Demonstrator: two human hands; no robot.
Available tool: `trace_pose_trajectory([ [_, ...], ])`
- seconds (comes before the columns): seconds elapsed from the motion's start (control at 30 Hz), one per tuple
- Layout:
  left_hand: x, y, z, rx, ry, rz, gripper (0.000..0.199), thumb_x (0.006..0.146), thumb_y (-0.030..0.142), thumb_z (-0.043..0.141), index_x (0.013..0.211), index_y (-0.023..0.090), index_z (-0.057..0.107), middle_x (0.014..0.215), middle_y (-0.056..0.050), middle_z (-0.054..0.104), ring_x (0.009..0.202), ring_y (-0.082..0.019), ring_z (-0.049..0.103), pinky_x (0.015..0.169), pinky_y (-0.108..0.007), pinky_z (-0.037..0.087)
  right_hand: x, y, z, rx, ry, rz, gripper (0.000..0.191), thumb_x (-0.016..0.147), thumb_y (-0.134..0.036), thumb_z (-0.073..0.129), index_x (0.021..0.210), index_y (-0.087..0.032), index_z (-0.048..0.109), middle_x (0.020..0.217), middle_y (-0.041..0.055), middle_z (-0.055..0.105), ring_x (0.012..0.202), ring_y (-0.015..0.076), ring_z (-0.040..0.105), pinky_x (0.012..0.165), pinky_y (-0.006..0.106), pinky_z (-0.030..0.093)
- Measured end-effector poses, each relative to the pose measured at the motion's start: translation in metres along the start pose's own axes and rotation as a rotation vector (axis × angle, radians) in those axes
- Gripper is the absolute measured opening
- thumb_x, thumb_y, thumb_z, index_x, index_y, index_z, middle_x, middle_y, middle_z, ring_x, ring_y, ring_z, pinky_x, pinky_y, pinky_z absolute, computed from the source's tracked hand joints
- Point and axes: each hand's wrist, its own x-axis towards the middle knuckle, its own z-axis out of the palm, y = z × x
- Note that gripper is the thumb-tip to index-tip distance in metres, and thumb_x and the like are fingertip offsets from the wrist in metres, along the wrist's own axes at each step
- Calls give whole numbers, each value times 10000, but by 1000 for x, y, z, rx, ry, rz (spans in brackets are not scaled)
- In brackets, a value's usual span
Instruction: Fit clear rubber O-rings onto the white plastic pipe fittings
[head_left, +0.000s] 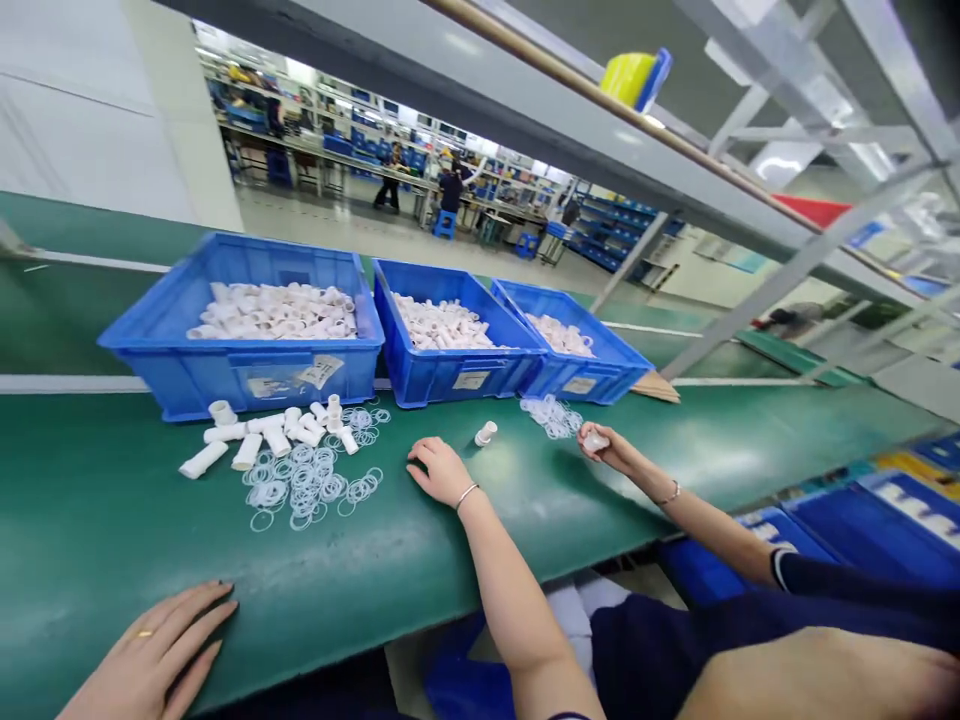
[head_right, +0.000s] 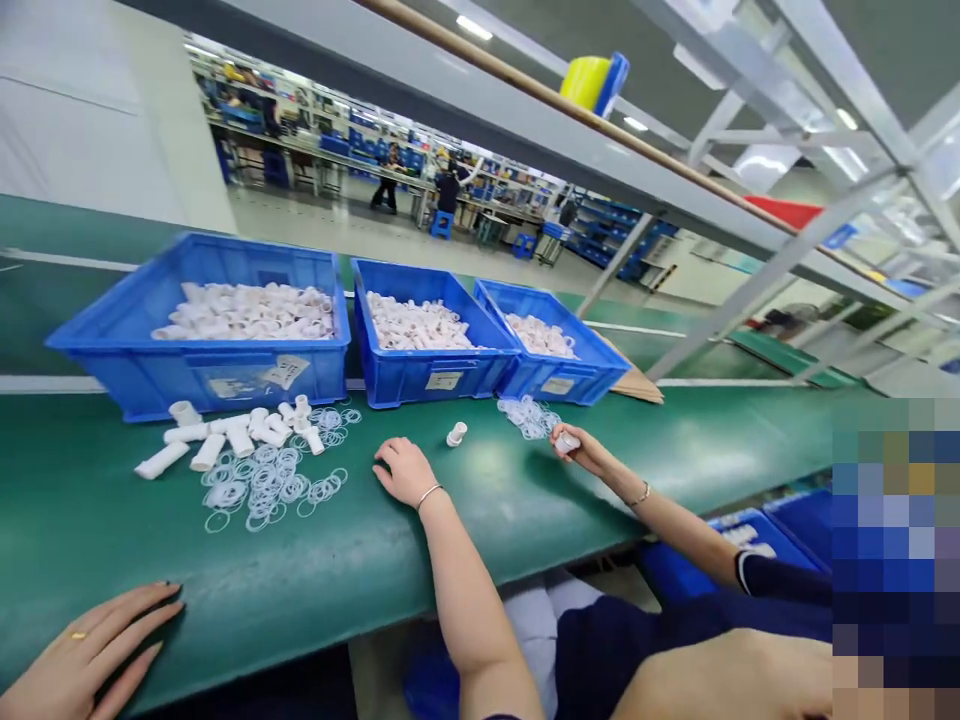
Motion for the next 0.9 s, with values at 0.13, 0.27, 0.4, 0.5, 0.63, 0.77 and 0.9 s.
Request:
trace_pose_trajectory([
  [0.13, -1, 6, -3, 57, 10, -80, 433, 790, 475, 624, 1186, 300, 632, 1295, -31, 601, 1125, -228, 600, 942, -306, 491, -1, 3, 2, 48, -70, 42, 87, 874, -228, 599, 944, -189, 631, 999, 61, 630, 970, 192, 543, 891, 356, 472],
  [0.27, 4, 17, -13, 58, 36, -165, 388, 800, 471, 615, 1149, 305, 652, 1269, -21, 619, 1121, -235, 603, 948, -326, 492, -2, 2, 0, 61, -81, 55, 74, 882, -234, 584, 924, -200, 634, 968, 57, 636, 954, 201, 552, 876, 364, 470],
  [0.4, 9, 25, -20, 52, 49, -173, 348, 818, 450, 603, 1135, 319, 663, 1247, -8, 635, 1122, -225, 602, 951, -320, 488, -4, -1, 0, 83, -93, 31, 75, 879, -230, 582, 924, -204, 636, 960, 57, 636, 955, 206, 556, 874, 367, 469],
  [0.5, 11, 28, -23, 36, 58, -188, 324, 833, 432, 589, 1121, 308, 673, 1237, -12, 641, 1121, -218, 601, 962, -315, 479, -5, -1, 0, 91, -98, 26, 75, 880, -225, 575, 915, -200, 637, 953, 59, 636, 945, 206, 557, 870, 367, 469],
  [0.63, 12, 31, -25, 20, 51, -209, 327, 846, 418, 574, 1132, 290, 670, 1233, -22, 644, 1130, -221, 595, 976, -322, 470, -5, 0, 1, 92, -105, 21, 78, 878, -224, 575, 910, -191, 638, 953, 61, 636, 937, 204, 553, 874, 367, 464],
  [0.77, 13, 32, -26, 21, 26, -212, 330, 852, 414, 564, 1136, 283, 670, 1234, -32, 643, 1138, -227, 591, 983, -335, 466, -6, 0, 2, 96, -98, 30, 73, 870, -212, 581, 909, -191, 639, 962, 60, 636, 947, 202, 550, 884, 363, 458],
  [0.9, 13, 34, -27, 57, 10, -213, 336, 860, 409, 547, 1139, 268, 670, 1241, -45, 639, 1145, -241, 589, 985, -358, 469, -7, 0, 2, 106, -95, 34, 71, 861, -207, 587, 903, -196, 643, 963, 55, 635, 950, 201, 550, 892, 360, 453],
])
